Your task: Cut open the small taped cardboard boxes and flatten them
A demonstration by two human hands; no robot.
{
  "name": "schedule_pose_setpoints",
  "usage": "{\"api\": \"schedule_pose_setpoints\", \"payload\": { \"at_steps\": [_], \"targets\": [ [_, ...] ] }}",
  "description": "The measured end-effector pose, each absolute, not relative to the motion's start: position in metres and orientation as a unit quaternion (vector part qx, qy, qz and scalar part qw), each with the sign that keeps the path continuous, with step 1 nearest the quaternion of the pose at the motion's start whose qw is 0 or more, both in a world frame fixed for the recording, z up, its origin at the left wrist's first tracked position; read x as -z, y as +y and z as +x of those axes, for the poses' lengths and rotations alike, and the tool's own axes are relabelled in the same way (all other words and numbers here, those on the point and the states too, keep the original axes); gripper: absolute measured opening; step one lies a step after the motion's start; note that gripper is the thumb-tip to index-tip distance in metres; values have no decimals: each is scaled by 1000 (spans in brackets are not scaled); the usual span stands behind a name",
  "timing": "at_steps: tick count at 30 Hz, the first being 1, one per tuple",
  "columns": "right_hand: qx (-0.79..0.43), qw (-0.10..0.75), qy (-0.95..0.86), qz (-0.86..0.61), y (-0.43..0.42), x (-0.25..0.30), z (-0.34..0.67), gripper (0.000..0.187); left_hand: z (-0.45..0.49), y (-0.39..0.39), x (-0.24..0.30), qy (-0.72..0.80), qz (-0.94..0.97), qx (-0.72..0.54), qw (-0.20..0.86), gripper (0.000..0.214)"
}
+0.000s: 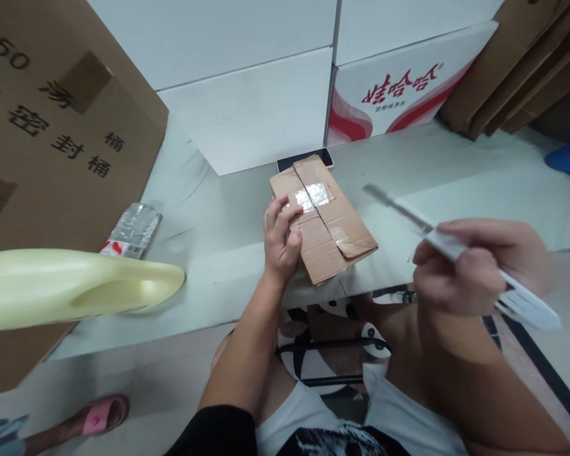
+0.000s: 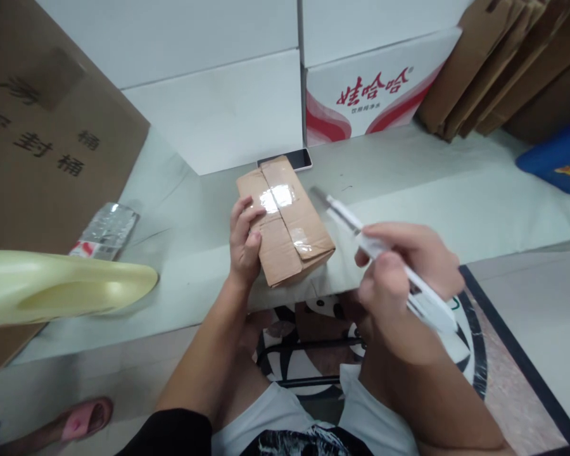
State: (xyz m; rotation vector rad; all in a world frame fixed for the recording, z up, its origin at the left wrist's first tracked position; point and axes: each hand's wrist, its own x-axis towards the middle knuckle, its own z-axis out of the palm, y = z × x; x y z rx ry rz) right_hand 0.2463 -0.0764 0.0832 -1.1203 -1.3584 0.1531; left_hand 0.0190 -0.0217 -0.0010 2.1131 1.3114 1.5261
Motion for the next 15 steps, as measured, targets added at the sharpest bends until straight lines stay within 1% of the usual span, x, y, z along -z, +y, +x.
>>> {"api": "schedule_pose_setpoints", "payload": {
  "at_steps": [1,2,4,6,7,9,11,13,15],
  "targets": [
    [-61,660,-562,-495,-69,-74,250,21,18,-21,1,448,722,-516,109,47],
    [-59,637,-568,-517,-59,-63,254,24,17,-21,1,451,723,-513,108,48],
    [-75,503,-619,-598,-36,-36,261,32,15,-20,2,453,720,-514,108,49],
    [-107,367,-677,-629,-19,-9,269,47,12,-18,4,451,713,-525,117,49],
    [-125,313,-701,-628,-13,2,272,55,10,-17,5,449,707,-532,125,48],
    [-150,246,-731,-619,-10,18,277,65,3,-13,10,449,691,-546,147,48],
    [-161,226,-744,-608,-12,25,277,62,-12,-7,16,462,668,-558,169,47],
    [-184,231,-761,-578,-17,26,272,55,-33,2,25,486,647,-560,175,45],
    [-227,240,-790,-517,-22,22,264,55,-55,10,32,500,656,-543,158,42]
  ]
}}
